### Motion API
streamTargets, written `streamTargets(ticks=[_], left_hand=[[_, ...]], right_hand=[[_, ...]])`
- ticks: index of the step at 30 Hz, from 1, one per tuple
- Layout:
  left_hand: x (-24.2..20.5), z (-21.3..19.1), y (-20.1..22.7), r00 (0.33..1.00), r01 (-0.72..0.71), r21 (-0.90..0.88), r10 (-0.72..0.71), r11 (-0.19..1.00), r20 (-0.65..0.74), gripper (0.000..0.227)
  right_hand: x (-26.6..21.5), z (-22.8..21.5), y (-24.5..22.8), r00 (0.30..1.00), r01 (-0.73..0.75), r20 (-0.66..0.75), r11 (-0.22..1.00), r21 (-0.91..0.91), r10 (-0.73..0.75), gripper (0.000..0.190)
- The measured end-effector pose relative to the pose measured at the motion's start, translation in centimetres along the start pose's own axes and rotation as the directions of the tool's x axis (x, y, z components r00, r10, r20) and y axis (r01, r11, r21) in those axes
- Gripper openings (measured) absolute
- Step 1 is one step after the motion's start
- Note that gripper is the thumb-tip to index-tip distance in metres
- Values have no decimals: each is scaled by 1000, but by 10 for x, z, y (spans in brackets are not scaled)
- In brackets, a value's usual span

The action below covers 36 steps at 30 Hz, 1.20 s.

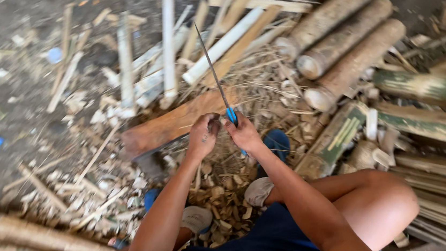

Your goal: The person sits on the ground and uses a knife to shave and split bamboo pieces. They repeatedly hold bamboo sections, shave their surfaces, and split them into thinner strips, then set the pieces aside.

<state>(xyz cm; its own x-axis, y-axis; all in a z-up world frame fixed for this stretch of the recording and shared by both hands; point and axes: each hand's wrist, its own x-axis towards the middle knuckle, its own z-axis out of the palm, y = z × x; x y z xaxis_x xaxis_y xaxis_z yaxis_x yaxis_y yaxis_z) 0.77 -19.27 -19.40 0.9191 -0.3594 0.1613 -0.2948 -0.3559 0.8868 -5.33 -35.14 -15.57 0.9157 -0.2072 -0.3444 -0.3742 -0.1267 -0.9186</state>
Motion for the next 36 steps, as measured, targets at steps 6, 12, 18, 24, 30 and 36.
streamTargets(ticks=[6, 12, 18, 24, 30, 36], left_hand=[[33, 135, 47, 947, 67, 20, -70, 998, 314, 21], [67, 261, 58, 853, 129, -41, -90, 991, 513, 27], [81, 344, 29, 815, 181, -177, -47, 967, 577, 42], [79, 339, -3, 821, 260, -209, -102, 943, 562, 44], [96, 302, 15, 613, 775, -352, -492, 525, 618, 74], [74, 244, 32, 127, 982, -174, -421, -76, 898, 97]], right_hand=[[0, -108, 39, 953, -54, -292, 994, 91, 78, 27], [23, -208, 95, 737, -284, -671, 939, -196, 83, 36], [61, -266, 141, 606, -390, -791, 838, -382, -79, 54], [82, -272, 157, 591, -342, -781, 815, -467, -200, 58], [22, -253, 104, 635, -476, -772, 807, -349, 40, 46], [-53, -239, 115, 845, -263, -518, 947, -185, 134, 49]])
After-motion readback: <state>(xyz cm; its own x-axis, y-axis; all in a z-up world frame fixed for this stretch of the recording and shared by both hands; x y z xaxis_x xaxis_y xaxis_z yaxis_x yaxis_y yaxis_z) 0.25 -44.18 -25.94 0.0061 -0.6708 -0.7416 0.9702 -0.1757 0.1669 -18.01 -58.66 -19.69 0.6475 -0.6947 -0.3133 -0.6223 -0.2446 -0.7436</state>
